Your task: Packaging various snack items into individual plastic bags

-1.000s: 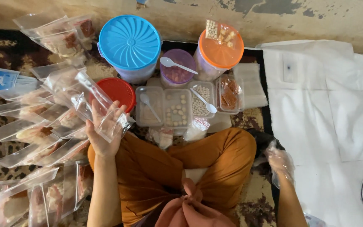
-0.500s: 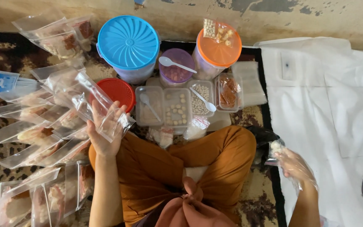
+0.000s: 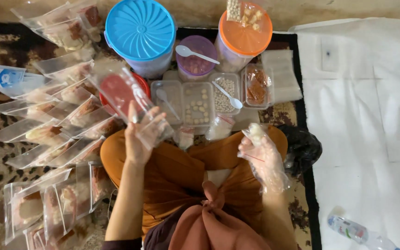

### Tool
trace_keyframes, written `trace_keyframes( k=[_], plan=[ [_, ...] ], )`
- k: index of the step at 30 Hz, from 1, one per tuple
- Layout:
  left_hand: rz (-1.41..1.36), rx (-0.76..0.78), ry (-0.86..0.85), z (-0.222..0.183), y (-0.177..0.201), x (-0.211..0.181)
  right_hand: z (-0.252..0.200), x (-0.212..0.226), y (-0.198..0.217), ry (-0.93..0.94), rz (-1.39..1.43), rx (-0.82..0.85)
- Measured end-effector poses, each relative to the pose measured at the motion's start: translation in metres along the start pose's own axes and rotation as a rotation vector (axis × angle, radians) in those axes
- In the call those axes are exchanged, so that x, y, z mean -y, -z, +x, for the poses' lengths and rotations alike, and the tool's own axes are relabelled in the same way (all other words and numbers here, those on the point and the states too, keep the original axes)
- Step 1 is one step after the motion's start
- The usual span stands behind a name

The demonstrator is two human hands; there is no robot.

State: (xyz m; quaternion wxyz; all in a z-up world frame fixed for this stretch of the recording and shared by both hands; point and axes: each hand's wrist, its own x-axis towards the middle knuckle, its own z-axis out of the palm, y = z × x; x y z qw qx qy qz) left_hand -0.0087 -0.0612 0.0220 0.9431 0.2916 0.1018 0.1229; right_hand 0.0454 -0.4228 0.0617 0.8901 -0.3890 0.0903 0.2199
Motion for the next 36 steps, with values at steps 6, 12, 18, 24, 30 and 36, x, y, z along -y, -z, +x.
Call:
trace_keyframes(
  k=[6,12,18,24,30,36],
  plan=[
    [-0.054,0.064,0.097,-0.031,-0.025,0.068,0.03,-0.046,-0.023,0.071,-0.147,-0.218],
    [-0.157,0.028,0.24,-0.033,-0.031,0.096,0.043,-0.077,0.013,-0.101,-0.236,-0.407],
    [-0.197,-0.028,0.235,-0.029,-0.046,0.093,-0.006,-0.037,-0.095,0.129,-0.595,-0.312],
    [-0.238,-0.058,0.235,-0.033,-0.051,0.087,-0.032,-0.007,-0.081,0.071,-1.324,0.21],
    [-0.207,-0.072,0.21,-0.038,-0.056,0.089,-0.042,0.007,-0.108,-0.005,-1.495,0.506],
    [-0.146,-0.047,0.293,-0.041,-0.051,0.084,-0.04,-0.011,-0.114,0.203,-1.456,0.366]
  ],
)
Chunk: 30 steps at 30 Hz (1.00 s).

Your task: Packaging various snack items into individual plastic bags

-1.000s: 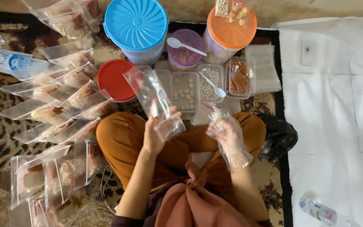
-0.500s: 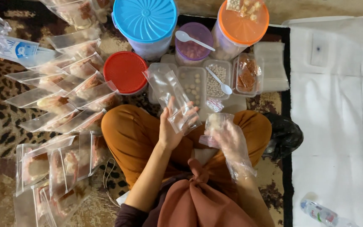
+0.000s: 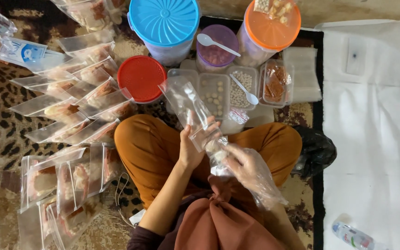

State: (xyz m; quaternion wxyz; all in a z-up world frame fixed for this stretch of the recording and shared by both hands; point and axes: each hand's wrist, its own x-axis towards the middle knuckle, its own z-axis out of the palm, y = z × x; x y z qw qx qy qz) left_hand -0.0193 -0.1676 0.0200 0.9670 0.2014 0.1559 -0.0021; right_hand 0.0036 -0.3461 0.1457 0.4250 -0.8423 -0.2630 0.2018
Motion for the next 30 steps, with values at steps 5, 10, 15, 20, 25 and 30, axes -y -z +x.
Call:
trace_keyframes(
  k=[5,10,15,20,25,30],
  plan=[
    [-0.057,-0.027,-0.081,0.001,0.006,0.014,-0.003,-0.015,-0.023,-0.031,0.124,-0.286],
    [-0.295,-0.163,-0.067,0.009,0.022,0.014,-0.002,0.005,-0.013,0.075,0.09,-0.06],
    [-0.251,-0.173,-0.078,0.014,0.024,0.019,0.006,0.005,-0.021,0.574,-0.193,-0.088],
    [-0.193,-0.183,0.11,0.006,0.021,0.034,0.007,0.014,-0.027,0.542,-0.171,-0.094],
    [-0.117,-0.06,0.077,0.007,0.018,0.03,0.009,0.026,-0.014,0.463,-0.138,-0.152],
    [-0.047,0.042,0.042,-0.003,0.008,0.04,0.005,0.029,-0.013,0.238,-0.215,-0.346]
  ],
)
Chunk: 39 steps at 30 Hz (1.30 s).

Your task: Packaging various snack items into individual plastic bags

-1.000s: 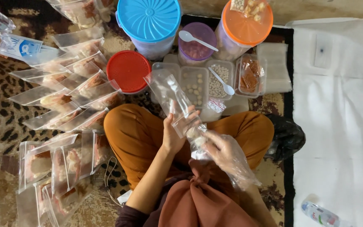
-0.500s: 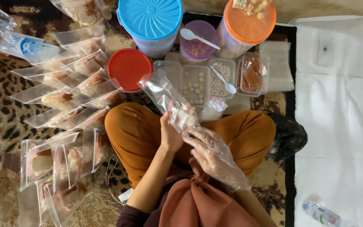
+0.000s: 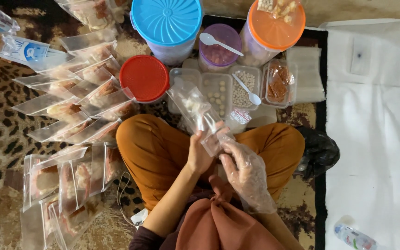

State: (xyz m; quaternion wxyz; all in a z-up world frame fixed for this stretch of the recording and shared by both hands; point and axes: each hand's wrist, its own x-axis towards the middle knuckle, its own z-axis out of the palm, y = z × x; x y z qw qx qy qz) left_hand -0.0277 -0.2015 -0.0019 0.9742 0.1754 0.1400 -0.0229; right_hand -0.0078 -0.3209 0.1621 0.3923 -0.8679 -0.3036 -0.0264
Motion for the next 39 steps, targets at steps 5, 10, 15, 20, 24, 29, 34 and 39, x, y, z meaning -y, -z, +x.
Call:
trace_keyframes(
  k=[5,10,15,20,24,29,34,39],
  plan=[
    [-0.033,0.07,-0.127,-0.012,-0.049,-0.007,0.003,-0.008,-0.021,0.212,-0.119,-0.084],
    [-0.058,0.155,-0.094,0.007,-0.014,-0.012,-0.01,-0.033,-0.035,0.297,-0.175,-0.133],
    [-0.28,-0.129,-0.121,0.044,0.03,-0.067,-0.016,-0.026,-0.023,0.307,-0.256,-0.061],
    [-0.263,-0.109,-0.277,0.055,0.001,-0.088,-0.002,-0.003,-0.017,0.279,-0.091,-0.025],
    [-0.341,0.074,-0.259,0.061,-0.014,-0.088,0.0,0.001,-0.003,0.122,0.267,0.409],
    [-0.434,-0.087,-0.206,0.058,-0.035,-0.09,-0.092,-0.151,-0.117,0.126,-0.083,0.373],
    [-0.434,-0.215,-0.215,0.087,0.008,-0.086,-0.01,-0.066,-0.052,0.431,-0.055,-0.113],
    [-0.319,-0.324,-0.163,0.082,-0.025,-0.095,0.044,-0.016,-0.031,0.522,-0.173,0.078]
  ],
)
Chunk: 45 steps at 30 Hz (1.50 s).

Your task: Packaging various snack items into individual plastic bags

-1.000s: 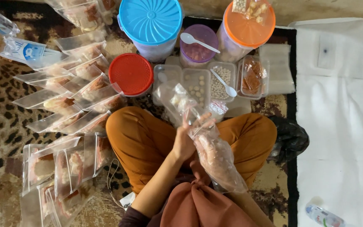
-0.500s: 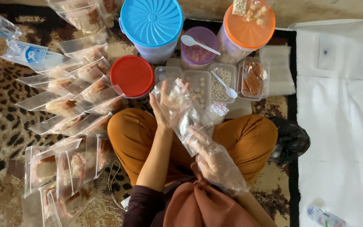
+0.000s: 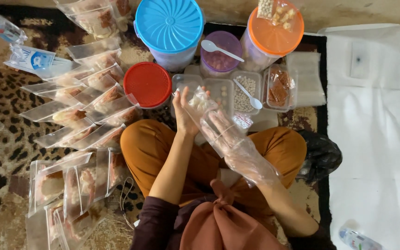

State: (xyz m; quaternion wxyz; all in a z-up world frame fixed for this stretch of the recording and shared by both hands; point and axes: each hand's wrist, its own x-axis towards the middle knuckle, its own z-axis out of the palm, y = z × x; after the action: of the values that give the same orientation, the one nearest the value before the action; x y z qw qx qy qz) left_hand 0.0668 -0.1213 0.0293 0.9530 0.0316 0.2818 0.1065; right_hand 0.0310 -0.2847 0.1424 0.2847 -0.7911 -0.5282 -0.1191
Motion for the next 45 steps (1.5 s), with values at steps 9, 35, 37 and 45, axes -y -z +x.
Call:
trace_keyframes(
  k=[9,35,37,45],
  plan=[
    [0.098,0.099,-0.019,0.023,-0.004,-0.007,0.011,-0.074,-0.104,-0.124,0.094,0.041],
    [-0.013,0.189,-0.073,0.068,0.022,-0.066,0.037,-0.032,-0.016,-0.327,0.571,0.347],
    [-0.042,0.232,-0.081,0.061,0.018,-0.083,0.016,-0.04,0.003,-0.271,0.574,0.433],
    [-0.117,0.132,-0.118,0.019,-0.015,-0.111,-0.072,-0.17,-0.091,-0.506,-0.003,0.24]
  ],
)
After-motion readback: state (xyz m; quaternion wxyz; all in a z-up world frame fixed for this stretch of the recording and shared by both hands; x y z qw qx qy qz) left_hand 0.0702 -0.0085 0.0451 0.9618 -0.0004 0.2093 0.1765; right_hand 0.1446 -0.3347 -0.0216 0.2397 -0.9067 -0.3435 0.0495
